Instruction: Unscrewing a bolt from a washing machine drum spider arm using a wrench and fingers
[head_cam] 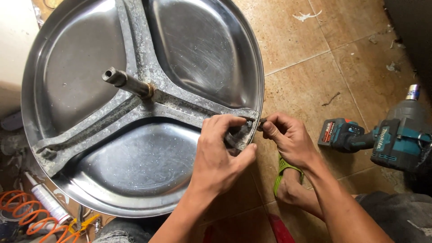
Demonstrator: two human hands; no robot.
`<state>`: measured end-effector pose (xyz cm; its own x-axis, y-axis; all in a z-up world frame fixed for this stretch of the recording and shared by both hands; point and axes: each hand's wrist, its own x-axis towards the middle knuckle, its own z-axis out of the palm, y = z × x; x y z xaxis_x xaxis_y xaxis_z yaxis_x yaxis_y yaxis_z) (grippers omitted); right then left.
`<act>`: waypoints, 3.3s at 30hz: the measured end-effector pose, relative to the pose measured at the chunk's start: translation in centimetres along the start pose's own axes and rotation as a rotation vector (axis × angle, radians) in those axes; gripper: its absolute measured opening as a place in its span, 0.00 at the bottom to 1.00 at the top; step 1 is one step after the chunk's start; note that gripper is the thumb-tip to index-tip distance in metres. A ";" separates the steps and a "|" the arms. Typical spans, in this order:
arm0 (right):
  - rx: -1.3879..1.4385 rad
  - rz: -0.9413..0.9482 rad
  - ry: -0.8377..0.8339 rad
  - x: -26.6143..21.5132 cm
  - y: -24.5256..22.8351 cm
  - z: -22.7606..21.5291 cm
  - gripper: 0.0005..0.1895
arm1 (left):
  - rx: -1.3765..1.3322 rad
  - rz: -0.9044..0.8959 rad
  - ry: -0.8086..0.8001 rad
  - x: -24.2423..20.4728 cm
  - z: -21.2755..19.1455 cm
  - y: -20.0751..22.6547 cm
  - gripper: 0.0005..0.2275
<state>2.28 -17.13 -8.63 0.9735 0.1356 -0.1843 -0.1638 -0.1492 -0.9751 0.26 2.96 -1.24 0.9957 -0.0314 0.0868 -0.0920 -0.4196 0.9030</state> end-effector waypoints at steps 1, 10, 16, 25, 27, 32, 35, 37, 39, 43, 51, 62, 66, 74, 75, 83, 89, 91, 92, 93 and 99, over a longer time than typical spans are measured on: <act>0.005 0.004 -0.016 0.0 -0.2 0.0 0.13 | 0.017 0.002 -0.023 0.1 -0.1 0.1 0.20; 0.014 -0.041 -0.036 0.3 0.0 0.3 0.13 | 0.111 0.090 0.017 -0.3 1.2 0.1 0.20; 0.052 -0.044 -0.044 0.4 1.4 0.9 0.17 | 0.132 0.096 0.104 -0.3 2.2 0.6 0.15; 0.091 -0.022 -0.071 0.2 1.3 0.9 0.21 | 0.107 0.072 0.171 -0.4 2.8 1.2 0.13; 0.096 0.020 -0.077 -0.2 1.2 0.8 0.21 | 0.097 0.064 0.174 -0.5 3.0 1.6 0.13; 0.165 0.112 -0.070 -0.5 1.4 1.7 0.21 | 0.099 0.062 0.182 -0.4 3.1 1.4 0.12; 0.335 0.159 -0.006 -0.8 0.5 2.5 0.21 | 0.103 0.060 0.190 -0.2 3.1 1.4 0.12; 0.387 0.252 0.006 -1.2 0.3 2.6 0.21 | 0.108 0.056 0.192 -0.3 3.1 1.5 0.12; 0.393 0.285 0.022 -1.3 -1.1 3.0 0.22 | 0.103 0.054 0.191 -0.4 3.2 1.3 0.12; 0.465 0.391 0.075 -1.5 -1.9 3.6 0.26 | 0.106 0.063 0.196 -0.4 3.2 1.1 0.12; 0.650 0.558 0.153 -3.3 -4.3 3.6 0.29 | 0.085 0.053 0.178 -0.5 3.2 0.7 0.12; -0.075 0.021 0.057 -0.9 -1.1 0.1 0.20 | 0.057 0.058 0.147 -0.5 2.3 0.1 0.18; -0.093 -0.038 0.007 0.0 -0.8 0.6 0.19 | 0.099 0.106 0.131 -0.3 2.2 0.3 0.15; -0.030 -0.099 0.022 0.4 0.7 1.5 0.17 | 0.097 0.103 0.136 -0.2 2.3 0.7 0.15; -0.021 -0.053 0.006 0.3 1.1 1.6 0.20 | 0.092 0.099 0.147 -0.2 2.3 0.8 0.15; -0.002 0.011 0.042 -0.1 0.6 2.0 0.22 | 0.084 0.087 0.158 -0.2 2.5 0.8 0.12; 0.071 -0.071 0.017 0.3 0.4 1.6 0.19 | 0.067 0.091 0.167 -0.2 2.6 0.2 0.14; 0.111 -0.061 -0.004 0.3 0.6 1.7 0.19 | 0.057 0.084 0.173 -0.2 2.8 0.0 0.15; 0.111 -0.061 -0.005 0.3 1.1 1.8 0.19 | 0.058 0.083 0.174 -0.2 2.6 0.1 0.15; 0.140 -0.055 -0.018 0.3 1.7 2.0 0.20 | 0.061 0.087 0.174 -0.2 2.6 0.3 0.14; 0.290 0.029 -0.028 -0.5 0.6 3.1 0.22 | 0.060 0.101 0.174 -0.1 2.5 0.4 0.12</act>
<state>1.19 -14.28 -9.52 0.9636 0.1632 -0.2116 -0.2340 0.1326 -0.9632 0.14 0.51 -1.95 0.9647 0.0786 0.2513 -0.1852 -0.4757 0.8599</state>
